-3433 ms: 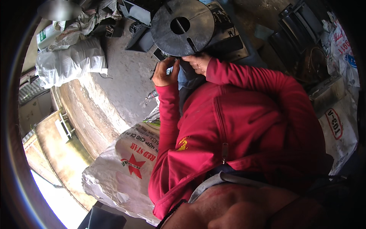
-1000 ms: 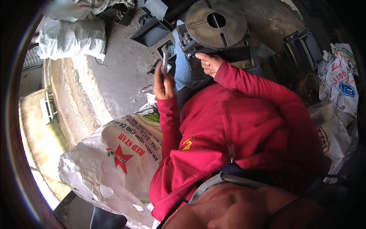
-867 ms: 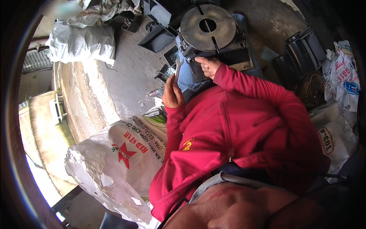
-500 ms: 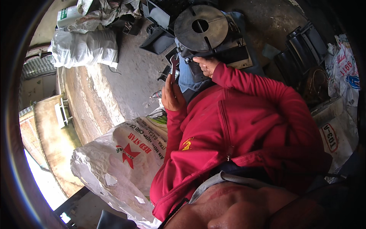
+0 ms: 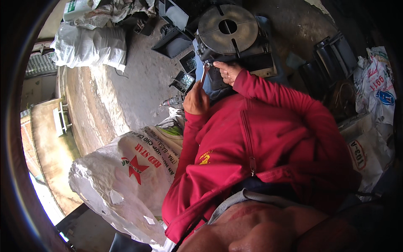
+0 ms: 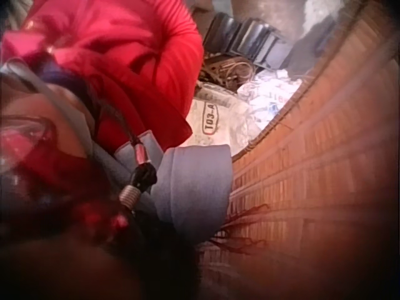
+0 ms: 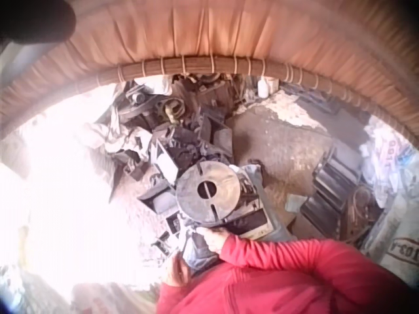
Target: The person assembles metal components by hand, inserting bolts and tightening them with a wrench. They handle a flat metal bracket and a circular metal part, securing them together in a workshop setting.
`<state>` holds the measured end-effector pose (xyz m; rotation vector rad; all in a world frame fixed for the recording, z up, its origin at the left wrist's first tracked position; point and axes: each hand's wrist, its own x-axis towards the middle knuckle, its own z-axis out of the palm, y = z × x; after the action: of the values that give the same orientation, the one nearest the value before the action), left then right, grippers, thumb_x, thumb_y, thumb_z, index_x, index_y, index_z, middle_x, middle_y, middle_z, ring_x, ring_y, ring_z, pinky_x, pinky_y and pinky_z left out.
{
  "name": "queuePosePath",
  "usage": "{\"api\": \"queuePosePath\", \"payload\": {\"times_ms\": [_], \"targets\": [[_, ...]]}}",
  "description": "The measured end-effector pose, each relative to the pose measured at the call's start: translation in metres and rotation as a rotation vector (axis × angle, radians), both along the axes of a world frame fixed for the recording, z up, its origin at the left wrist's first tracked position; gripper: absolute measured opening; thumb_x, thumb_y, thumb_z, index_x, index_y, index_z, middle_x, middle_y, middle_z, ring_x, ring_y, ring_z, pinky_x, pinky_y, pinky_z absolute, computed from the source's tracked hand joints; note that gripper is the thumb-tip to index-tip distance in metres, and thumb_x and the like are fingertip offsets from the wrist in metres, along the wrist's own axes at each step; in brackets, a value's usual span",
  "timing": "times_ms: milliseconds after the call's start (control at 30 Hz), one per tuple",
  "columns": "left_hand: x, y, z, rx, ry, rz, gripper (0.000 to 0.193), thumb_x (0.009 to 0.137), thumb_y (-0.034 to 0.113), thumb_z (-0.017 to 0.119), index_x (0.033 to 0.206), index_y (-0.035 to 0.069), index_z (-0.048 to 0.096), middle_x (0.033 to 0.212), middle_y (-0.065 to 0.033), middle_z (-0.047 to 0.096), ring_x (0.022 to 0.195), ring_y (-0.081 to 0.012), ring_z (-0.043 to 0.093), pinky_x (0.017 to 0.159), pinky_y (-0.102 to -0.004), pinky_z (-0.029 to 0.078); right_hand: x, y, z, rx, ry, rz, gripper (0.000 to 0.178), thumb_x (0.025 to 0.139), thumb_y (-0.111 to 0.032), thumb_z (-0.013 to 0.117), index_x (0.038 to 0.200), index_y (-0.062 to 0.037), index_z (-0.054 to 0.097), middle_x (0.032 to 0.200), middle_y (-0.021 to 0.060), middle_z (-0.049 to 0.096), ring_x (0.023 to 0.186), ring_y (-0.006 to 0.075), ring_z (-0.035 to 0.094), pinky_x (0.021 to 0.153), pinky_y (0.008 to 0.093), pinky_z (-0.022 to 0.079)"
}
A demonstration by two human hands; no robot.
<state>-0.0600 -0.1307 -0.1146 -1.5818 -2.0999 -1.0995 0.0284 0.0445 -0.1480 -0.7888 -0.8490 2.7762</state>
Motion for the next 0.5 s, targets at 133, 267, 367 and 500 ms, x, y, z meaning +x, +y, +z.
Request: {"api": "queuePosePath", "payload": {"times_ms": [133, 267, 367, 500], "targets": [[-0.01, 0.003, 0.015, -0.037, -0.462, 0.077, 0.022, 0.087, 0.002, 0.055, 0.109, 0.002, 0.056, 0.08, -0.0129, 0.065, 0.063, -0.0252, 0.064, 0.058, -0.0321, 0.049, 0.002, -0.001, -0.002, 0.003, -0.05, 0.008, 0.022, 0.087, -0.034, 0.067, 0.083, -0.0156, 0.055, 0.053, -0.0093, 0.036, 0.039, 0.0012, 0.03, 0.036, 0.0188, 0.022], [-0.02, 0.049, 0.032, 0.059, -0.289, 0.024, 0.018, 0.082, 0.011, 0.069, 0.1, 0.007, 0.067, 0.077, -0.0092, 0.064, 0.06, -0.0187, 0.063, 0.055, -0.0283, 0.048, 0.003, -0.001, 0.0, 0.0, -0.016, -0.019, 0.019, 0.088, -0.031, 0.067, 0.089, -0.0147, 0.058, 0.053, -0.0091, 0.036, 0.04, 0.0014, 0.03, 0.036, 0.0189, 0.021], [-0.025, 0.063, 0.028, 0.039, -0.092, -0.003, 0.024, 0.077, 0.011, 0.074, 0.1, 0.009, 0.068, 0.081, -0.0064, 0.064, 0.061, -0.0203, 0.063, 0.054, -0.0303, 0.048, 0.004, -0.003, 0.0, 0.006, -0.004, -0.042, 0.017, 0.089, -0.03, 0.066, 0.088, -0.0146, 0.059, 0.053, -0.009, 0.037, 0.04, 0.0015, 0.031, 0.036, 0.0192, 0.021], [-0.022, 0.065, 0.017, 0.001, -0.118, 0.001, 0.024, 0.074, 0.011, 0.076, 0.095, 0.007, 0.064, 0.087, -0.0075, 0.065, 0.071, -0.0242, 0.065, 0.06, -0.0325, 0.05, 0.003, -0.003, -0.006, -0.021, 0.022, -0.053, 0.019, 0.088, -0.03, 0.067, 0.081, -0.0158, 0.056, 0.053, -0.0092, 0.039, 0.04, 0.0015, 0.032, 0.036, 0.0195, 0.02]]}}
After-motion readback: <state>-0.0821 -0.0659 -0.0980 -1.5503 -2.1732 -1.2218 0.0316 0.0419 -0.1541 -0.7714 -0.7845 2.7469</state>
